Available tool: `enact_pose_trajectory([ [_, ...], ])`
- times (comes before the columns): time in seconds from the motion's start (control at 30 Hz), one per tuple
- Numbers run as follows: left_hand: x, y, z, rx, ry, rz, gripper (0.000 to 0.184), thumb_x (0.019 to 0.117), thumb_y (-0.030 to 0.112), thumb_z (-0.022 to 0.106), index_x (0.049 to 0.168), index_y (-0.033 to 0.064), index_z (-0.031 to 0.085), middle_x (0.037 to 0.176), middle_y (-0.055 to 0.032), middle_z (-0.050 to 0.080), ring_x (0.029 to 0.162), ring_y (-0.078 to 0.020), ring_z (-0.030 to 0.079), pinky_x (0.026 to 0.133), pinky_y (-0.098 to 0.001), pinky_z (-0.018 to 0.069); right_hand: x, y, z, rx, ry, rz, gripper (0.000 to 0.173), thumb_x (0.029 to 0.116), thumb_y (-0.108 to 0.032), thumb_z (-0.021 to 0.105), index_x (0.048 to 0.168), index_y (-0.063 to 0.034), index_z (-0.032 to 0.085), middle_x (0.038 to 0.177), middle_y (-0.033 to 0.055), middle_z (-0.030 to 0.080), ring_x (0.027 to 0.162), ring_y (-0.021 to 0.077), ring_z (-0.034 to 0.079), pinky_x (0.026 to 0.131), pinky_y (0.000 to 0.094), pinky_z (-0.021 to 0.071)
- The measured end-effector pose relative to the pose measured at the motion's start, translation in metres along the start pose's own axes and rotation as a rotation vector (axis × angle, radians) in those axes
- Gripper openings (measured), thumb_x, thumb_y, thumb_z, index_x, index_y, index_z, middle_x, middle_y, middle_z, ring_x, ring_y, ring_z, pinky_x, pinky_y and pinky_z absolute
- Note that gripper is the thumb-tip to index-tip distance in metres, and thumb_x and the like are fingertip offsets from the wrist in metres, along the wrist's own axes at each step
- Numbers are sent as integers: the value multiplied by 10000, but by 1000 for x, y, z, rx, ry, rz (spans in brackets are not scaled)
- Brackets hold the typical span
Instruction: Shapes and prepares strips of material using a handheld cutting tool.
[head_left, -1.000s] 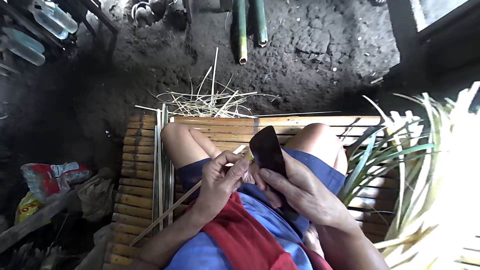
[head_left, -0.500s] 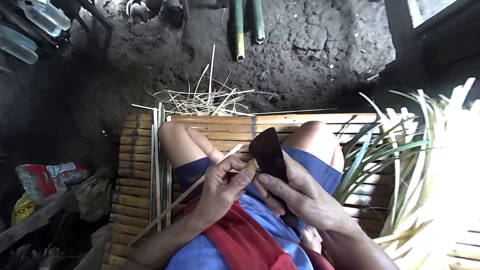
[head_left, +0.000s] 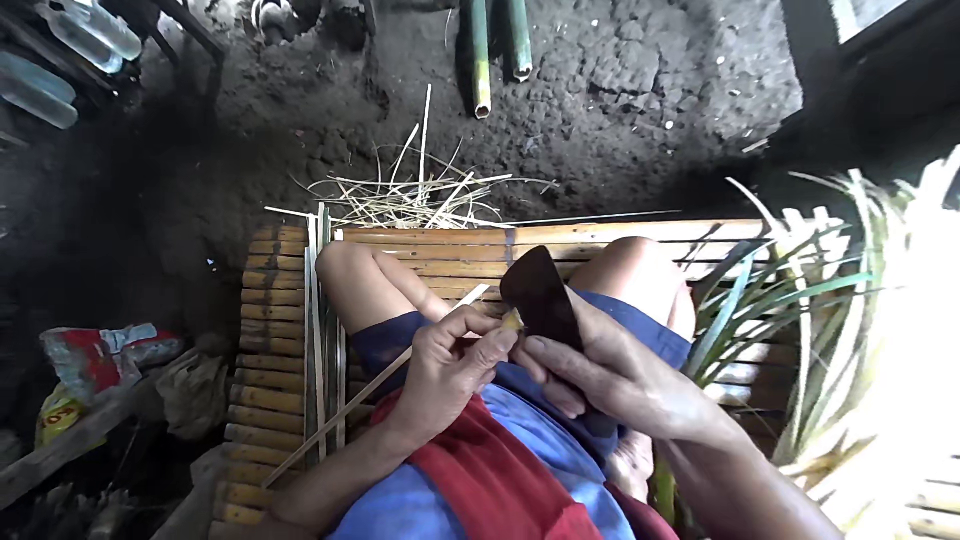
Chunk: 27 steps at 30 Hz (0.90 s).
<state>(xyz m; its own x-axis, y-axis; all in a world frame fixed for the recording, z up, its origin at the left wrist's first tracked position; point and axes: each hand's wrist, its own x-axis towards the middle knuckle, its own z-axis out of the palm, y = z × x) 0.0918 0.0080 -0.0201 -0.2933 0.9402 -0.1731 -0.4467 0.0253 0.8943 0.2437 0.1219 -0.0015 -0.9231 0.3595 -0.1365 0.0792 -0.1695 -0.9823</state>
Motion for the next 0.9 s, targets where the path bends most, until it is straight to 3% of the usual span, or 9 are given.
enact_pose_trajectory([
  [0.13,0,-3,-4,-3,-21,-33,123,985,-4,595,921,60,677,736,25,653,516,45,504,480,-105,434,3,-3,-11,76,-87,95,47,1073,-166,436,1100,-147,470,713,-70,568,481,-21,506,444,122,466],
  [0.27,9,-3,-21,46,-183,-40,144,1041,88,538,1098,53,665,806,68,688,645,5,627,610,-167,551,11,-4,-18,-405,148,67,341,1006,-449,587,1120,-127,571,758,-100,597,626,-57,569,580,118,490],
  [0.33,24,-3,-40,50,-387,-45,315,1078,316,501,1184,98,702,989,78,721,870,-26,679,810,-227,580,16,2,-17,-455,334,-46,317,948,-442,683,977,-127,678,716,-112,625,606,-74,567,554,108,480],
  [0.4,49,-12,-51,56,-529,8,358,969,522,607,1104,231,766,993,147,733,897,40,664,805,-178,554,19,6,-15,-431,386,-179,268,936,-390,710,879,-129,691,682,-120,623,572,-74,554,518,111,469],
  [0.47,73,-20,-54,7,-689,48,358,874,476,738,1172,279,713,1023,200,715,908,91,644,800,-131,542,20,7,-13,-422,384,-263,210,952,-319,693,893,-118,701,693,-118,661,563,-65,569,508,124,484],
  [0.57,100,-23,-47,-134,-891,90,452,795,172,849,1224,213,712,1130,134,729,1008,37,663,878,-180,561,18,8,-12,-444,402,-336,156,971,-233,668,924,-88,700,754,-124,662,621,-86,577,568,98,499],
  [0.67,107,-26,-33,-169,-888,188,515,684,141,914,1138,226,687,1085,152,708,1005,55,632,869,-155,531,14,10,-10,-373,401,-334,106,961,-209,682,917,-113,685,731,-145,639,598,-95,565,547,84,491],
  [0.77,101,-33,-17,-296,-845,209,528,680,147,920,1145,238,687,1065,153,724,987,60,654,849,-156,551,12,14,-9,-219,354,-323,61,971,-193,670,966,-134,685,743,-138,654,581,-63,575,518,106,500],
  [0.9,91,-46,-5,-460,-775,166,433,692,88,906,1036,249,698,1001,121,741,926,40,680,797,-173,572,11,24,-5,-127,358,-335,64,996,-214,640,981,-156,662,717,-143,639,558,-47,571,501,127,502],
])
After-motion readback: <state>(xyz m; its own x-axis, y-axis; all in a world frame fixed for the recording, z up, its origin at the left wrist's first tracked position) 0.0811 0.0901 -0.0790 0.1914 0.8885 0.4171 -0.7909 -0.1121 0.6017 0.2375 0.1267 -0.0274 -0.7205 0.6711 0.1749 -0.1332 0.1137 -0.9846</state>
